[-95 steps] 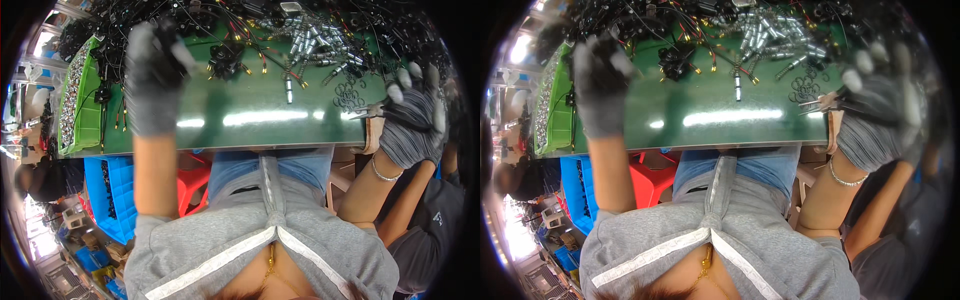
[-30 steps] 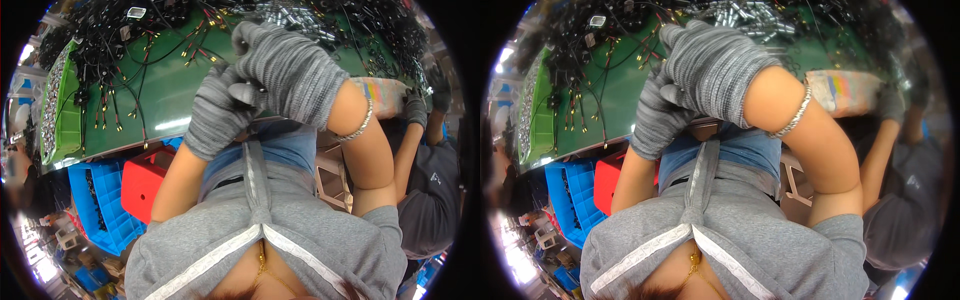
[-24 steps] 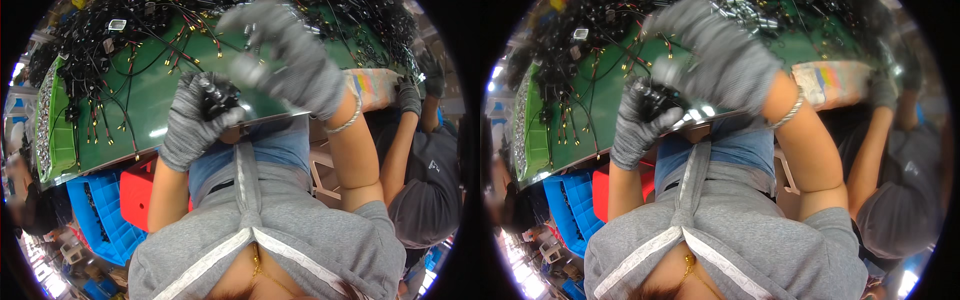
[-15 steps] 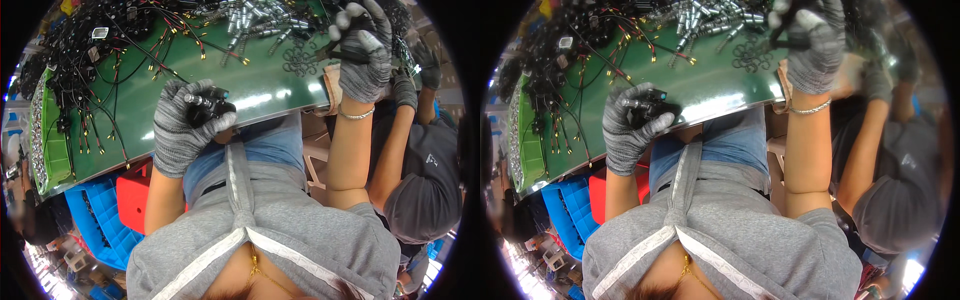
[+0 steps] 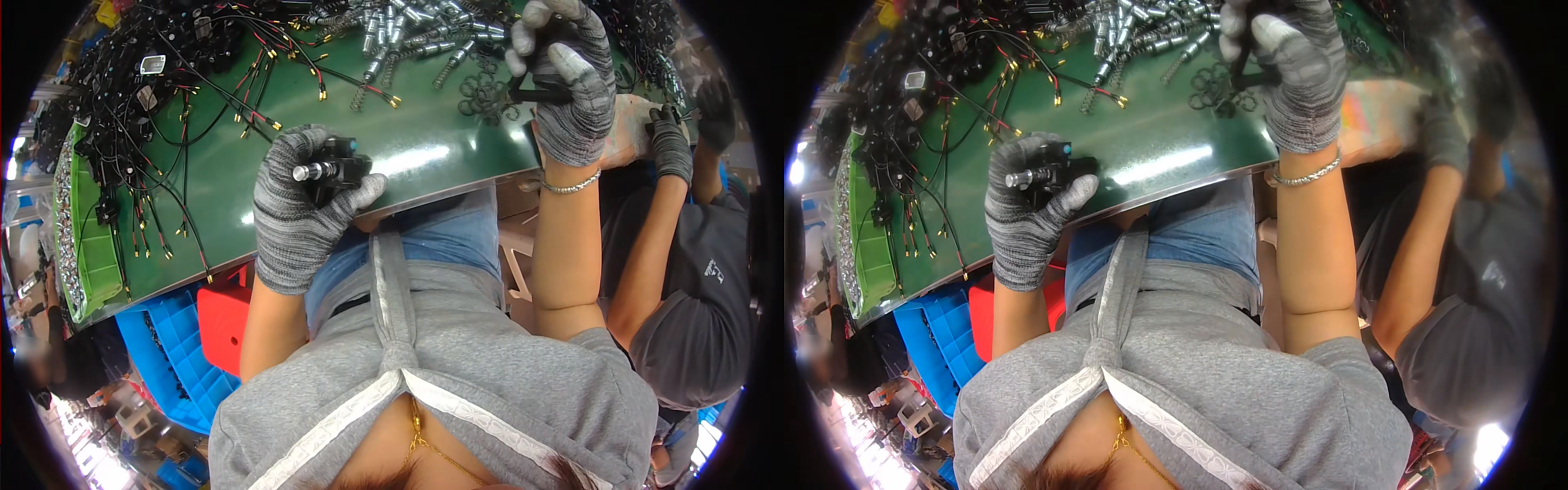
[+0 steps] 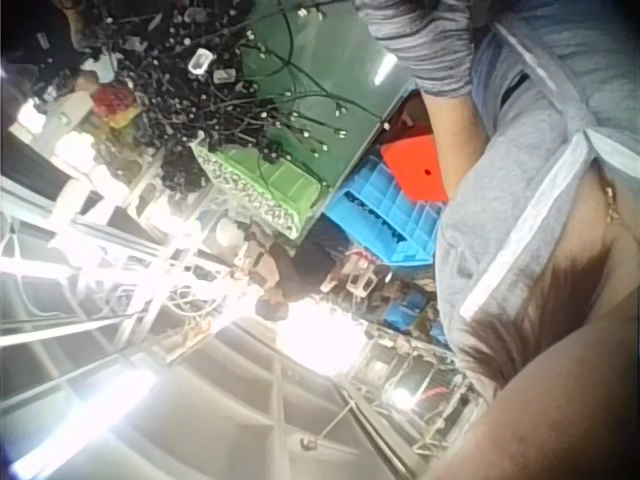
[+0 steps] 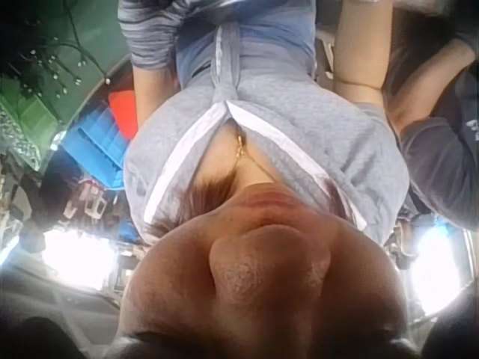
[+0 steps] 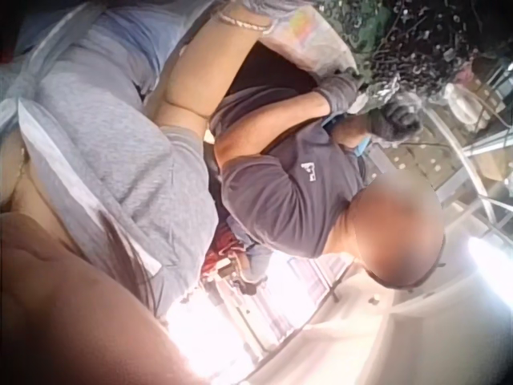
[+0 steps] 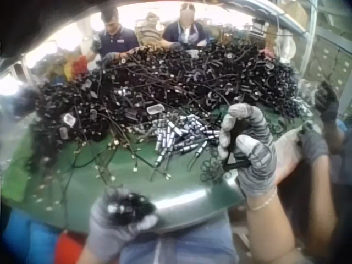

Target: The worker is assembling small wire connectors and harnesses using a crimping tool at a manual workstation.

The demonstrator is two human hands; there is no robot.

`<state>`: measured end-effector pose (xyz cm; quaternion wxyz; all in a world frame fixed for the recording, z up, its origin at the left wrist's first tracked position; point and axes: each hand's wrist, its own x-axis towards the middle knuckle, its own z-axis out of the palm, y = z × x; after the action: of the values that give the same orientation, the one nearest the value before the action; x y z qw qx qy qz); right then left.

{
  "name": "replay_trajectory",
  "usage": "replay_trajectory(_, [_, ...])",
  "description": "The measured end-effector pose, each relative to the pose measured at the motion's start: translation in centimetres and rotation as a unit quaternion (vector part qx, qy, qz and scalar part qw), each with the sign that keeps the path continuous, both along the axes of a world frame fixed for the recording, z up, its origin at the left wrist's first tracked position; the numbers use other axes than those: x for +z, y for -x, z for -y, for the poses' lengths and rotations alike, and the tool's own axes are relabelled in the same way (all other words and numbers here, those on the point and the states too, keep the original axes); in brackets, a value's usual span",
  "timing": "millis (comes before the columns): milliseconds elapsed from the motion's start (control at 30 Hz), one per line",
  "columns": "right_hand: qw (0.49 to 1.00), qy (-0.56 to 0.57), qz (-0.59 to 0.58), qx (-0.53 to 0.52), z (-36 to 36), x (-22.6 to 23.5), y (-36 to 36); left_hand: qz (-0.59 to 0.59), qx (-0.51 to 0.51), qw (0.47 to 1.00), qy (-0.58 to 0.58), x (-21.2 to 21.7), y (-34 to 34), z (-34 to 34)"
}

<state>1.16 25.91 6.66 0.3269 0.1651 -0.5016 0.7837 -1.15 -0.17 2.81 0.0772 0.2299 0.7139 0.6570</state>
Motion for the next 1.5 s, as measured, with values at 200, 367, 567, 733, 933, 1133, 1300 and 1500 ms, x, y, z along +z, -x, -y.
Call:
replay_trajectory(200, [0.995,-0.023,-0.056,-0.076,-1.0,-0.7,0.2,-0.137,0.041,0.982,0.121,1.1,0.4,-0.7])
replay_trajectory(367, [0.995,-0.001,-0.086,-0.045,-0.2,-0.8,0.8,-0.26,0.025,0.924,0.278,2.3,1.3,-1.4])
replay_trajectory(567, [0.998,-0.014,-0.056,0.02,-0.5,-1.2,1.7,-0.089,0.004,0.985,0.148,2.1,1.6,-1.9])
replay_trajectory(733, [0.999,-0.014,-0.048,0.02,-0.6,-1.3,1.6,-0.076,-0.035,0.989,0.124,0.9,2.2,-1.6])
replay_trajectory(933, [0.999,-0.03,-0.013,-0.013,0.3,-0.9,1.6,-0.11,-0.091,0.979,0.145,1.9,2.1,-1.0])
replay_trajectory(1133, [0.997,-0.068,-0.018,-0.035,0.1,-1.8,2.0,-0.007,-0.078,0.989,0.124,1.7,1.3,-1.6])
replay_trajectory(1300, [0.99,-0.136,-0.027,-0.002,1.3,-1.0,2.2,0.15,-0.049,0.987,-0.02,2.3,0.9,-1.1])
replay_trajectory(1500, [0.993,-0.109,0.054,0.002,0.5,-0.4,0.7,0.127,-0.033,0.99,0.055,1.4,2.0,-0.4])
